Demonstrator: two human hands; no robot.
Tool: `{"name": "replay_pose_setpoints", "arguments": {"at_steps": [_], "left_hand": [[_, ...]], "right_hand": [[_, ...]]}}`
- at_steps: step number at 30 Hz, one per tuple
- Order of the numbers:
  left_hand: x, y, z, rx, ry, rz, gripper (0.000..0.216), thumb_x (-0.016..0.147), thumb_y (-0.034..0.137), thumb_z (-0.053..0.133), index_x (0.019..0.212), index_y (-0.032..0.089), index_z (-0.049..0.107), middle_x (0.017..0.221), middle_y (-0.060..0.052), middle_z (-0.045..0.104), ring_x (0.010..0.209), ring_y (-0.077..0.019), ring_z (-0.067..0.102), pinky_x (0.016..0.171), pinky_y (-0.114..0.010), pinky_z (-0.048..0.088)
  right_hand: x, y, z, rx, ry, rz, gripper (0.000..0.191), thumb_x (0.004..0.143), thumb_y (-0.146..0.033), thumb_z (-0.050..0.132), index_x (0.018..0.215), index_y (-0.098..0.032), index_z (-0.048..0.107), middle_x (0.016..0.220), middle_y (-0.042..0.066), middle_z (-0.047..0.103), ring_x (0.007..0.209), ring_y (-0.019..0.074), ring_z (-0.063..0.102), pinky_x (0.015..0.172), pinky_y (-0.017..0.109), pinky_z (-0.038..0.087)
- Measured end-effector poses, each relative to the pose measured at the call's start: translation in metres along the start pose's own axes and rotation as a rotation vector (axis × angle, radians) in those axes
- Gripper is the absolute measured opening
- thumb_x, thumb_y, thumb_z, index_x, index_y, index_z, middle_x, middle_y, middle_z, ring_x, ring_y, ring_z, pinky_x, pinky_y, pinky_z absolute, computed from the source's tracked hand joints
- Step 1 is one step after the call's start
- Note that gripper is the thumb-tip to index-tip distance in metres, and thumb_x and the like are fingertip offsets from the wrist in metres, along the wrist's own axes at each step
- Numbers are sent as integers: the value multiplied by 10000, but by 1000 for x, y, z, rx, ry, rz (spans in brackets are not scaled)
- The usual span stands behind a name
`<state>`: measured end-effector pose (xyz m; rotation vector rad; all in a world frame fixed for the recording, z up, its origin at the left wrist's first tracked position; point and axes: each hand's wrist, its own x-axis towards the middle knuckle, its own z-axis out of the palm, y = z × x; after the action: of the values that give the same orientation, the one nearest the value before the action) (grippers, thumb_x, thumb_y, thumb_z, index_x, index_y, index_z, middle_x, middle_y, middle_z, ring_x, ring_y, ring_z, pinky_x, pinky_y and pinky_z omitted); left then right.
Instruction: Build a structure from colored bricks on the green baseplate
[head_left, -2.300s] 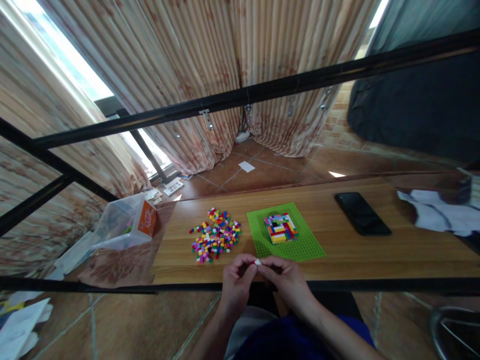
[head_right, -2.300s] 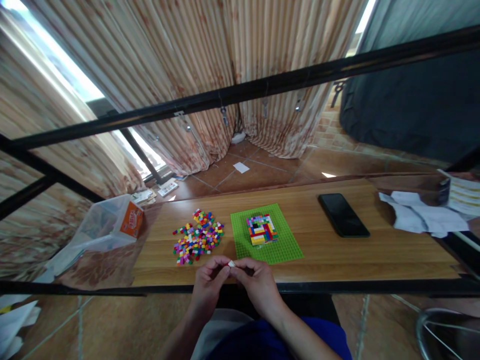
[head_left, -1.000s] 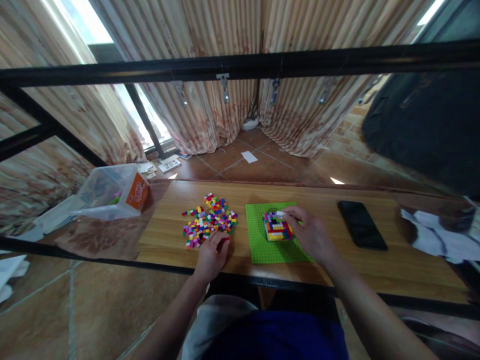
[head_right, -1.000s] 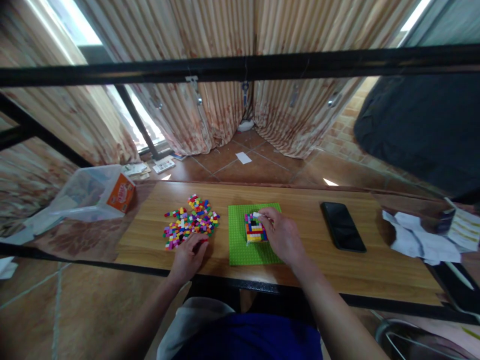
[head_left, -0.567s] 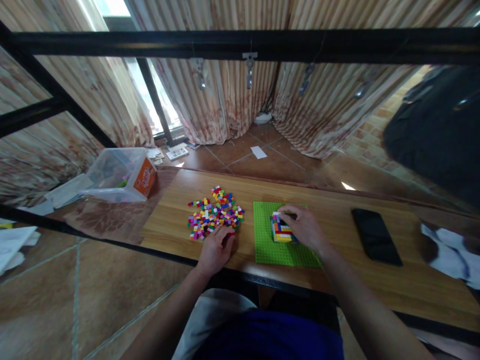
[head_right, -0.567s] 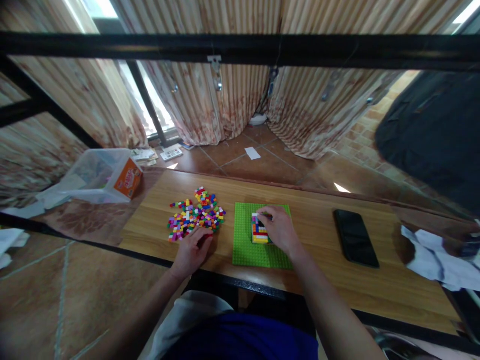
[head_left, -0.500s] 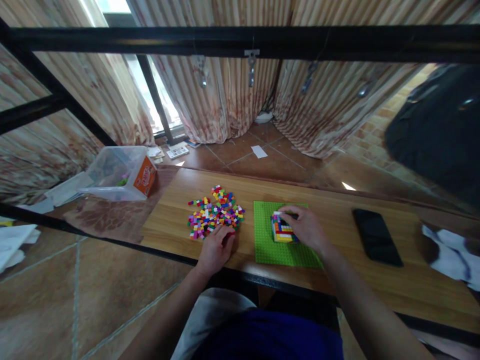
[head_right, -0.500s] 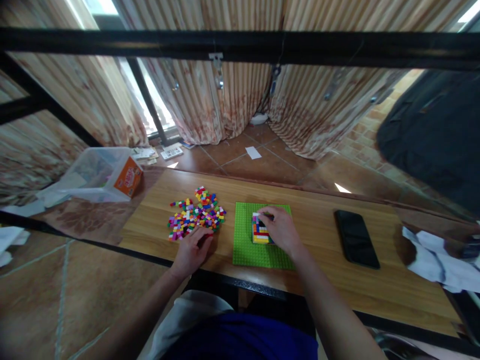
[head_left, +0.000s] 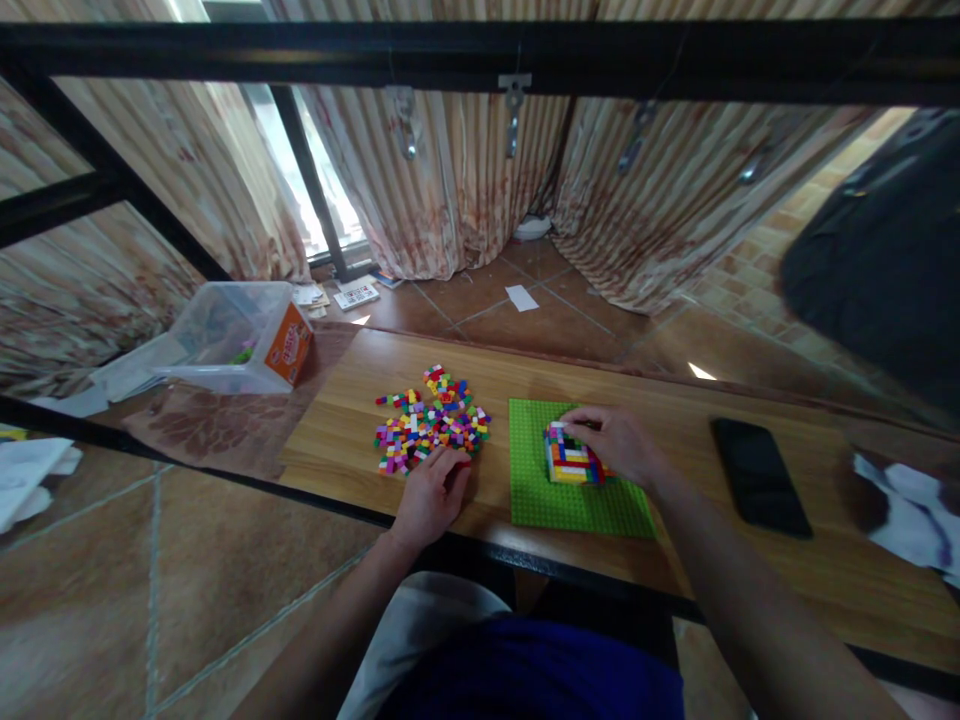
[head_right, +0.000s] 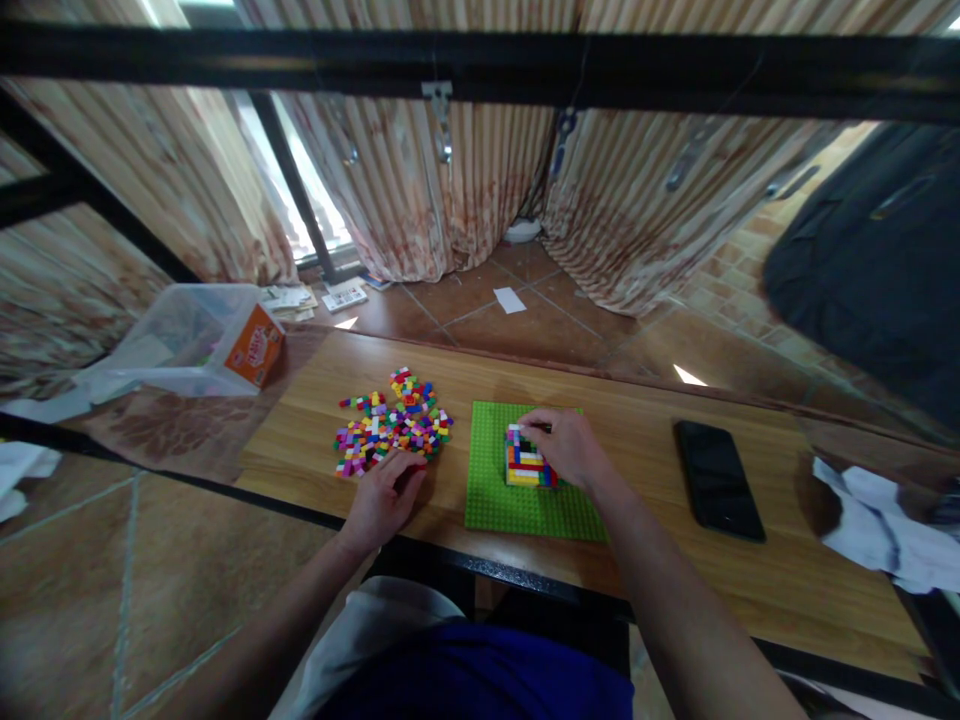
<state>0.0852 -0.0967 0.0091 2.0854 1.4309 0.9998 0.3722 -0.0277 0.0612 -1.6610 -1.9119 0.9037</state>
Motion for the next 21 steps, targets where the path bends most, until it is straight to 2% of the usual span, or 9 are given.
{"name": "replay_pose_setpoints", "arguments": {"at_steps": [10, 14, 18, 21], "left_hand": [[-1, 0, 1, 9, -6, -7, 108, 938, 212, 498, 956, 215, 605, 908, -47, 659, 858, -175, 628, 774, -300, 515], [-1, -1, 1, 11, -11, -12, 116, 941, 225, 495, 969, 219, 607, 923, -51, 661, 874, -181, 633, 781, -305, 518], [-1, -3, 1, -3, 3, -1, 124, 941, 227, 497, 978, 219, 615, 934, -54, 669, 882, -181, 640, 789, -308, 525], [-1, -3, 2, -35, 23, 21, 132, 933, 221, 507, 996, 215, 623, 946, -63, 681, 901, -189, 645, 799, -319, 532]], "right_hand": [[0, 1, -2, -30, -46, -25, 278, 856, -400, 569, 887, -219, 778, 835, 16, 762, 662, 158, 655, 667, 287, 485], [0, 2, -2, -37, -31, -30, 267, 850, -403, 578, 876, -226, 777, 863, 13, 764, 719, 169, 672, 693, 293, 485], [-1, 3, -1, -26, -55, -34, 301, 871, -433, 546, 890, -234, 770, 812, 10, 757, 695, 171, 666, 661, 297, 489], [-6, 6, 2, -23, 5, -44, 308, 875, -453, 546, 958, -249, 762, 884, 22, 761, 773, 195, 681, 749, 344, 521]]}}
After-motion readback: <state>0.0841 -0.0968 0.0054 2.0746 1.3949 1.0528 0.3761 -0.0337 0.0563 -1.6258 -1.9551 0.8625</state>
